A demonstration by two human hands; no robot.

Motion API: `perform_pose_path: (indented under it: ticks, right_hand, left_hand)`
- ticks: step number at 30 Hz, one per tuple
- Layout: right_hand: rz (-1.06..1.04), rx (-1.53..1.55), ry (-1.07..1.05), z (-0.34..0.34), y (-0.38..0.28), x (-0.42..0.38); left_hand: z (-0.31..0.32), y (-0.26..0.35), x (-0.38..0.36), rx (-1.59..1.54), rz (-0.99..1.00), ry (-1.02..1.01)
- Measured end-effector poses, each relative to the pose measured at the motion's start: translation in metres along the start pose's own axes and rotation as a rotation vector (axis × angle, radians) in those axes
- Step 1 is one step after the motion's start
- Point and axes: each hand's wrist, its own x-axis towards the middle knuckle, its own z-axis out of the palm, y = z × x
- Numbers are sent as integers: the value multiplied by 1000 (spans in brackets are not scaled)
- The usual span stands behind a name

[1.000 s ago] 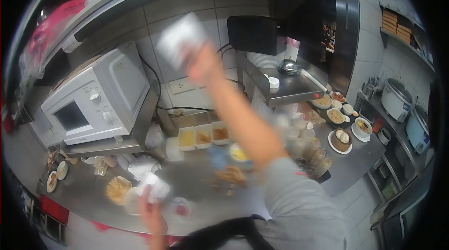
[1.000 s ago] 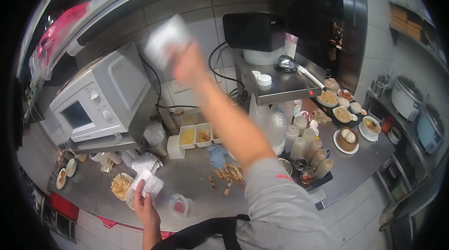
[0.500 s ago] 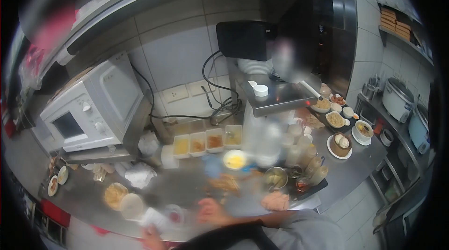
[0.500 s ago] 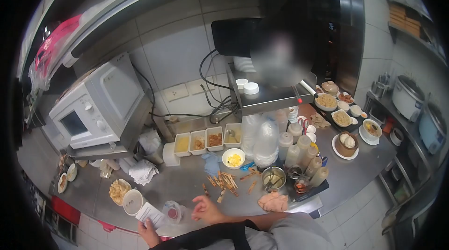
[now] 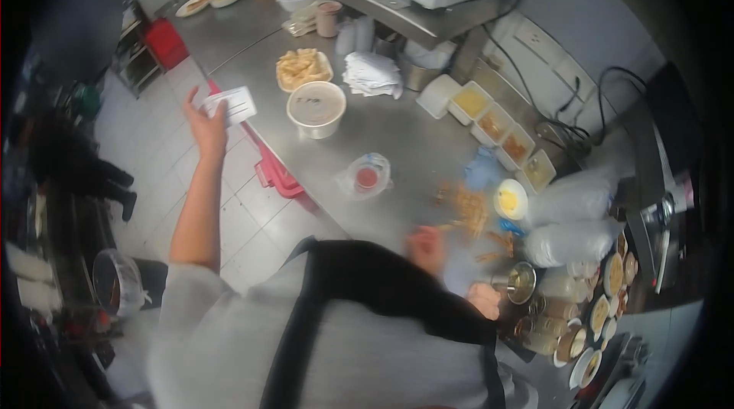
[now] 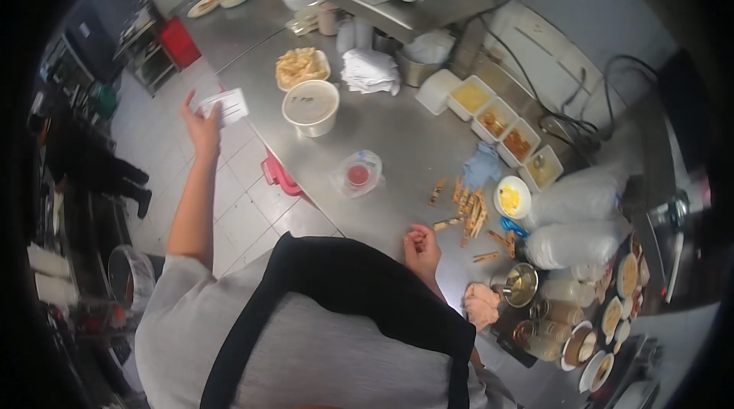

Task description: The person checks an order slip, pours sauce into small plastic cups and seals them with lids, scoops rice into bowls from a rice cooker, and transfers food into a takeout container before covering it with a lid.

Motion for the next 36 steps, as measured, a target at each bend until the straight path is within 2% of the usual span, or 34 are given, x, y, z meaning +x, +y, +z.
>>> perform_pose_path:
  ticks: [1,3,5,6,8,10,12,15,17,18,20,22,24,25,28,30,31,32,33,35,36]
  right_hand:
    - [-6,-33,18,5,-8,2]
    - [-12,-189,14,11,-22,4]
    - [-37,-274,35,11,-19,11]
    - [-140,-346,64,12,-18,11]
    - [-346,-492,130,17,-17,11]
    - [-355,-598,207,25,-34,9]
    - [-316,-595,247,29,-36,9]
    - [-344,-693,254,30,-43,10]
    - [-364,-771,287,33,-41,12]
    - [-301,-665,315,33,-32,9]
    - [-160,-451,355,25,0,3]
    - [-123,-410,319,12,20,7]
    - [-99,-295,342,13,16,4]
    - [-111,-386,334,24,-6,7]
    - [-57,-360,353,22,-3,5]
    - [-74,-337,340,24,-4,8]
    - [-87,-326,374,26,-2,9]
    - [-99,-317,407,28,-1,9]
    - [-55,-269,385,27,-3,12]
    - [42,-180,338,19,-11,19]
    - [49,-185,325,17,-13,22]
  left_hand:
    - [7,0,6,-1,-8,-11]
    - [34,-42,24,317,126,-87]
    - [86,-51,24,190,88,-280]
    - [117,-57,25,92,-19,-437]
    - [178,-56,21,90,110,-620]
    - [229,-21,24,46,-39,-788]
    - [275,-11,37,44,263,-743]
    - [322,-13,58,-178,-7,-831]
    - [355,-60,64,70,262,-854]
    - [363,-89,66,207,388,-850]
    - [361,-123,54,475,316,-902]
    - [364,-114,46,515,109,-871]
    - [353,-92,49,660,212,-1025]
    - [343,-78,56,731,267,-1099]
    - [293,-41,78,574,284,-821]
    - [240,-46,110,222,393,-676]
    - [214,-55,125,220,326,-609]
    - [187,-80,139,299,347,-500]
    - [162,-108,143,199,262,-348]
    - [109,-119,134,149,-427,-456]
    - [100,-127,121,75,-556,-513]
